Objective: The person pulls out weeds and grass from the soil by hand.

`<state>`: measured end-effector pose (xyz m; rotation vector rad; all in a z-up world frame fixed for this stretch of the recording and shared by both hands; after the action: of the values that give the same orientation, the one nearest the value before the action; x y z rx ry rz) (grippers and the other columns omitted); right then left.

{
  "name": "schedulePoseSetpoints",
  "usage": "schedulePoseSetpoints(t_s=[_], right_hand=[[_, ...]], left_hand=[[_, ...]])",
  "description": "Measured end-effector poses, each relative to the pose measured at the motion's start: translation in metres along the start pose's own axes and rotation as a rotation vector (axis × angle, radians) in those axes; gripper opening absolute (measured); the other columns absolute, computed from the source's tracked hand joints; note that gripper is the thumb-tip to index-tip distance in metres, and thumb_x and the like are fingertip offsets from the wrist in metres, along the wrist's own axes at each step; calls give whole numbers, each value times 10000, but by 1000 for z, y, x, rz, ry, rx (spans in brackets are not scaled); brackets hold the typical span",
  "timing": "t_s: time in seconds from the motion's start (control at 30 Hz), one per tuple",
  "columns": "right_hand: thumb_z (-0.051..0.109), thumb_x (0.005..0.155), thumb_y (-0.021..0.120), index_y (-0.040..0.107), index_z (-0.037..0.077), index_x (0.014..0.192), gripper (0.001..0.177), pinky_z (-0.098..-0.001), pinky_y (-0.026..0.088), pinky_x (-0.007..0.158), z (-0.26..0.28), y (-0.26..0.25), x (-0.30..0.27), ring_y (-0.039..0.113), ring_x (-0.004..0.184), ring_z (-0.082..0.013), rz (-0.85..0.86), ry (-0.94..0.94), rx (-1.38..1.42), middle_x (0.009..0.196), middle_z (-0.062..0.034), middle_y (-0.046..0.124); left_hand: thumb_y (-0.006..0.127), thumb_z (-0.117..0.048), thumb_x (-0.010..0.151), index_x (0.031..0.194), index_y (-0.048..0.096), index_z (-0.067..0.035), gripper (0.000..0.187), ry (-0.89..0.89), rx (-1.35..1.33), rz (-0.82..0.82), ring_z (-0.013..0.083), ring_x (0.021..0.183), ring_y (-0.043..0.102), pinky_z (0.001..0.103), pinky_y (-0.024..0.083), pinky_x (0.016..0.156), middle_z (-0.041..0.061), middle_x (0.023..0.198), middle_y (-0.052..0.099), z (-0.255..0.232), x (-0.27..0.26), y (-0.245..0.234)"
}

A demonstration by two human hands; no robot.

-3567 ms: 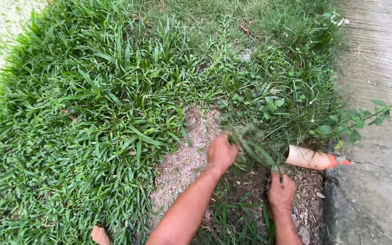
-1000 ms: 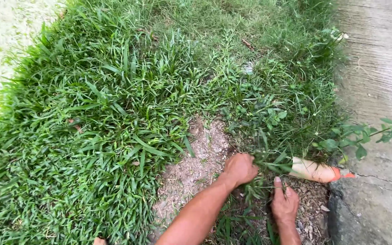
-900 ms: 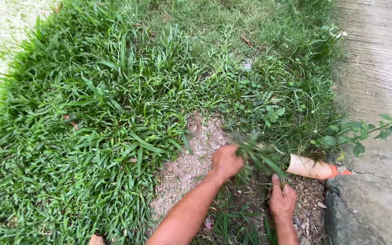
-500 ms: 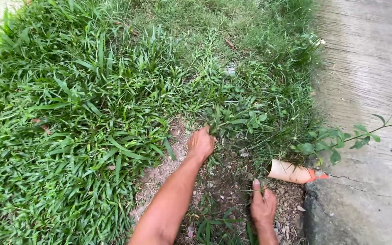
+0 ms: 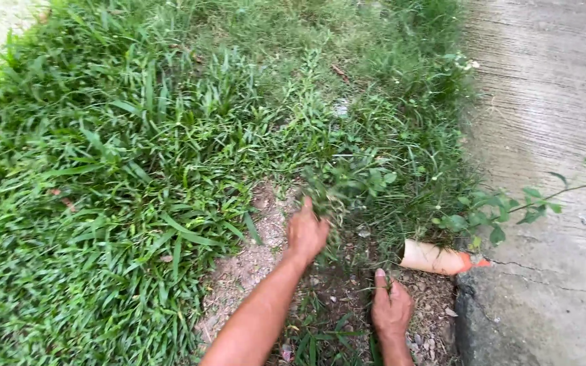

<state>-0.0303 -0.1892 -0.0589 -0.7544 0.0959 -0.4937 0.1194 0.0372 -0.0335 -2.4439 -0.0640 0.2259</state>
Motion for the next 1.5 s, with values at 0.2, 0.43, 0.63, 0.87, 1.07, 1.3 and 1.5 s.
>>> schedulePoseSetpoints(t_s=[0.2, 0.43, 0.63, 0.87, 1.07, 1.3, 1.5], right_hand=[[443, 990, 581, 636, 20, 742, 493, -441, 460, 594, 5, -2, -1, 528, 572, -267, 62, 89, 27, 609, -148, 578], [450, 1000, 567, 636, 25, 754, 496, -439, 444, 577, -14, 3, 2, 534, 570, -258, 40, 30, -14, 625, -128, 572], [506, 1043, 507, 613, 14, 653, 636, -406, 420, 510, -28, -1, -2, 515, 510, -223, 128, 298, 213, 558, -82, 567], [497, 996, 528, 614, 18, 635, 605, -366, 418, 470, -44, -3, 3, 526, 467, -198, 66, 318, 312, 526, -89, 581], [517, 1006, 527, 608, 36, 637, 612, -358, 432, 521, -55, -1, 6, 531, 499, -193, 16, 160, 200, 544, -82, 578], [547, 971, 544, 581, 49, 682, 578, -357, 410, 457, -8, -14, -2, 518, 471, -191, 107, 441, 466, 576, -57, 577], [541, 984, 579, 581, 49, 692, 572, -320, 397, 434, -21, -4, -2, 511, 457, -155, 85, 454, 485, 580, -63, 572]], left_hand=[[621, -272, 894, 1352, 619, -150, 475, -10, 11, 126, 414, 876, 714, 529, 552, 841, 245, 944, 735, -4, 44, 12], [533, -225, 963, 1323, 638, -122, 389, 27, 195, 315, 365, 722, 753, 487, 628, 669, 205, 831, 740, -9, -17, 31], [674, -364, 892, 1158, 686, -179, 324, 208, -5, 403, 367, 693, 726, 497, 590, 681, 172, 741, 711, -54, -74, 26], [662, -233, 839, 1047, 716, -134, 237, 387, 35, 359, 461, 838, 695, 557, 557, 786, 236, 879, 724, -90, -58, 77], [622, -225, 868, 1001, 748, -91, 227, 217, 99, 454, 452, 908, 710, 535, 569, 852, 255, 951, 727, -71, -68, 88], [633, -177, 800, 1051, 782, -170, 292, 142, -28, 228, 368, 874, 723, 493, 575, 803, 175, 990, 745, -1, -67, 26], [678, -338, 924, 1158, 711, -168, 291, -5, -113, -15, 358, 875, 718, 487, 579, 783, 161, 964, 740, 9, -42, -25]])
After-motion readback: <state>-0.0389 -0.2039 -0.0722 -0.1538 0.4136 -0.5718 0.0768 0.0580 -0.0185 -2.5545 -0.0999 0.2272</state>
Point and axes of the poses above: each hand's wrist, its own x-axis towards the middle knuckle, its own y-axis out of the palm, z = x × y, the point moved 4 cm from there along x, towards the middle knuckle
